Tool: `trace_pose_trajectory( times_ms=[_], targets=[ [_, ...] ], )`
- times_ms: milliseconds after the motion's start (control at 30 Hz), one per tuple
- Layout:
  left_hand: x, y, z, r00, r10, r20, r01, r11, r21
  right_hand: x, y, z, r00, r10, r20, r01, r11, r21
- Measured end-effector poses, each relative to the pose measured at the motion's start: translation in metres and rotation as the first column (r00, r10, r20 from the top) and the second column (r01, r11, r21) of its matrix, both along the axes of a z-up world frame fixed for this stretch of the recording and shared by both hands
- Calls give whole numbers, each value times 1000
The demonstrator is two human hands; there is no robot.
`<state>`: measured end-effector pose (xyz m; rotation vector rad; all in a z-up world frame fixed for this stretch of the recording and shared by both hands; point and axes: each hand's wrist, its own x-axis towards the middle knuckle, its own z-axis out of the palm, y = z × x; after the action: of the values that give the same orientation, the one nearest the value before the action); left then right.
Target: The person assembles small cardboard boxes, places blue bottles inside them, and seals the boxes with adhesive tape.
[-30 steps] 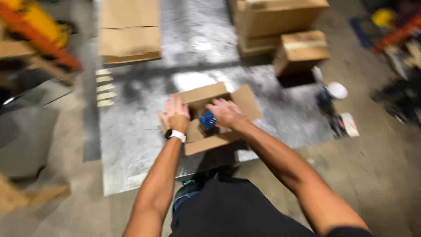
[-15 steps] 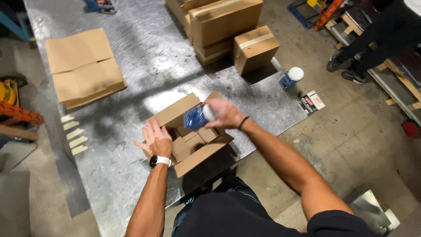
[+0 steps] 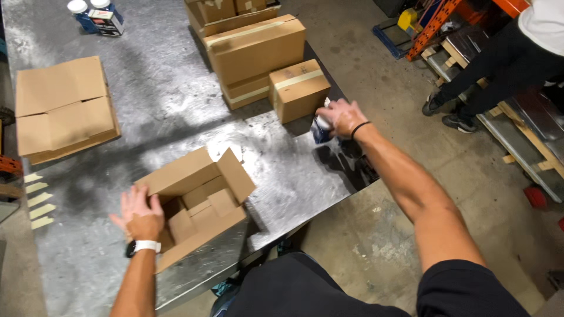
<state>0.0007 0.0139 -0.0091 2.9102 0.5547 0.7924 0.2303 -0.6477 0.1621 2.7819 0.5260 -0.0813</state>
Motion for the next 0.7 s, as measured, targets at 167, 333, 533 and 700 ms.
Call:
trace_pose_trajectory(
  times_ms=[167,333,533,700],
  targets=[
    [-7,6,8,979,10,-203,-38,990,-135,-2,-34,-47,993,18,-120,-5,995,104],
    [-20,-19,65,959,-118,-257,65,977,-204,-22,-50,-52,978,82,-191,-41,977,210],
    [-19,-11,43,944,-23,-329,-19,992,-125,-21,-52,-59,974,73,-215,-37,986,164],
    [-20,-12,53,904,-56,-424,-51,970,-237,-27,-45,-72,982,99,-163,-78,989,129]
  ],
)
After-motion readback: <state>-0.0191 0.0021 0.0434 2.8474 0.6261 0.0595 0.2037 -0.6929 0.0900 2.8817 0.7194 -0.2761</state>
